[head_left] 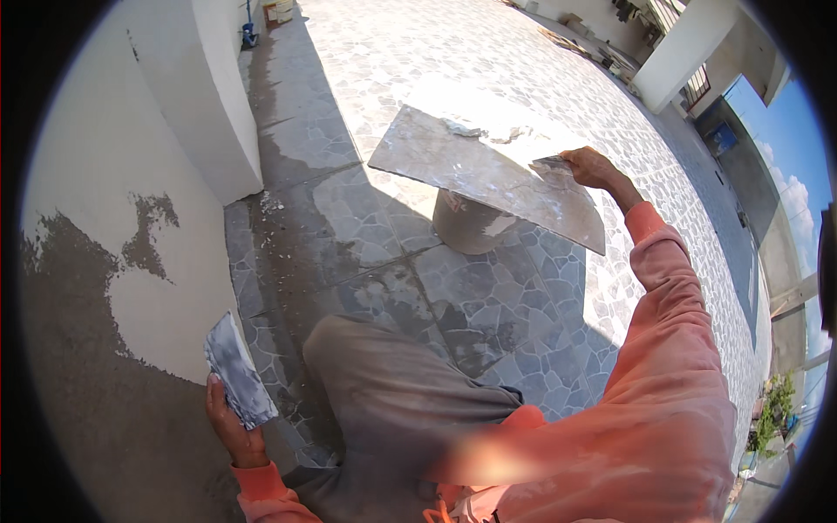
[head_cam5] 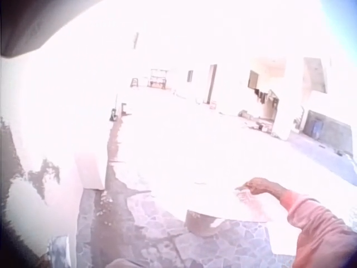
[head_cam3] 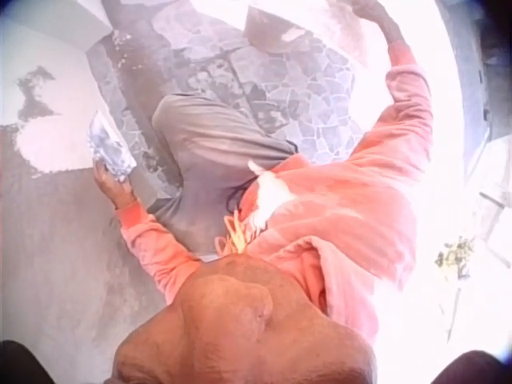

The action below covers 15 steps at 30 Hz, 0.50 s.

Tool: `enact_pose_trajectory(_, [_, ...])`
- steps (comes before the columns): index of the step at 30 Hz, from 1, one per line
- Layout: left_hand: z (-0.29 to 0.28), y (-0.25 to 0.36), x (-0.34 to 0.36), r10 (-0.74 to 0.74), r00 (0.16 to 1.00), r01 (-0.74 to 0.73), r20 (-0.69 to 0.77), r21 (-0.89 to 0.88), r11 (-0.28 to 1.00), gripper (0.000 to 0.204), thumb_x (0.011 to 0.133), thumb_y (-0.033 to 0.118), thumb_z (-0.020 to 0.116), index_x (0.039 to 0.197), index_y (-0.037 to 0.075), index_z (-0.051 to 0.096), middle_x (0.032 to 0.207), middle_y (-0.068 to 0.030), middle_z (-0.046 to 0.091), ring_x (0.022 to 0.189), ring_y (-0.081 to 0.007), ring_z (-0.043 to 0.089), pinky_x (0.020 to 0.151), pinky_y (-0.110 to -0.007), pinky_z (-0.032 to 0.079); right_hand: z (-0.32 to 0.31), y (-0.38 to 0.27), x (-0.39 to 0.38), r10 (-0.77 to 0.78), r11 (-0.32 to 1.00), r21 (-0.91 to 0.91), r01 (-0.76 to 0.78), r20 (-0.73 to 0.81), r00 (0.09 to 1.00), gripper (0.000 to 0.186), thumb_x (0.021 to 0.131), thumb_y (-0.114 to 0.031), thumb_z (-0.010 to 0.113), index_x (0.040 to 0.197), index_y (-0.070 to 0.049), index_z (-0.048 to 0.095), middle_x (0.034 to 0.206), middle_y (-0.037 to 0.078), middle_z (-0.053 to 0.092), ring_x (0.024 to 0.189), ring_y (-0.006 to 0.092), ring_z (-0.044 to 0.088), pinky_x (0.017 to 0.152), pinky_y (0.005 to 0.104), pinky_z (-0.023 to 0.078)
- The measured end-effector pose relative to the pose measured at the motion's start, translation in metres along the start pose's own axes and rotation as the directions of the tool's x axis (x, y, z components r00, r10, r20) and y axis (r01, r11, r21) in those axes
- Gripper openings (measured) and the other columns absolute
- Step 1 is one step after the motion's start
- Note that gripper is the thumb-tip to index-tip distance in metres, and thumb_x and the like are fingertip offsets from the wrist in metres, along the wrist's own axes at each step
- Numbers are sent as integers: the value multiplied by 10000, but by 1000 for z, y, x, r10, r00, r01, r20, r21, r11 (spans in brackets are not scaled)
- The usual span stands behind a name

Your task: Applying white putty or plaster to an exterior wall using two metal trowels.

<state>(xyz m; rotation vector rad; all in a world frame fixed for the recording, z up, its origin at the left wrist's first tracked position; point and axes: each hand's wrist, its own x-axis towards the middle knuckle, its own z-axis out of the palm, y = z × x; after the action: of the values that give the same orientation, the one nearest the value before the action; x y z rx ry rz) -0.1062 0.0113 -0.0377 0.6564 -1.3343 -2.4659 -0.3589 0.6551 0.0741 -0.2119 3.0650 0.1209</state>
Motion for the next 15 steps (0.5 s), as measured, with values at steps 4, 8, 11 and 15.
enact_pose_trajectory(4, [0,0,1,-5,1000,5,27,3,1000,269,980,215,493,1150,15,552,1029,-56,612,902,-163,615,796,-320,498,11,8,8,37,998,-42,-44,-158,987,361,816,-23,504,1124,-129,661,875,146,686,832,300,663,751,396,514])
enact_pose_trajectory(8, [4,3,-3,5,999,-5,43,-8,1000,263,980,216,495,1140,16,556,1026,-55,614,899,-161,617,791,-318,501,36,10,11,-28,994,-107,24,-37,999,403,784,-13,492,1136,-122,655,897,152,684,824,305,658,743,392,511])
enact_pose_trajectory(11, [1,5,-4,-7,997,7,80,-1,1000,262,982,214,490,1141,16,557,1026,-50,614,894,-156,616,786,-313,501,-12,-9,11,-2,1000,12,2,20,1000,369,814,9,439,1076,-91,680,889,186,682,812,329,655,738,413,505])
enact_pose_trajectory(15, [14,1,-4,-4,998,5,63,-14,1000,262,987,215,474,1139,19,557,1012,-46,617,884,-153,615,780,-309,497,19,-14,21,118,992,-33,-125,-163,980,420,764,-11,480,1130,-112,661,890,180,685,849,335,664,760,415,516])
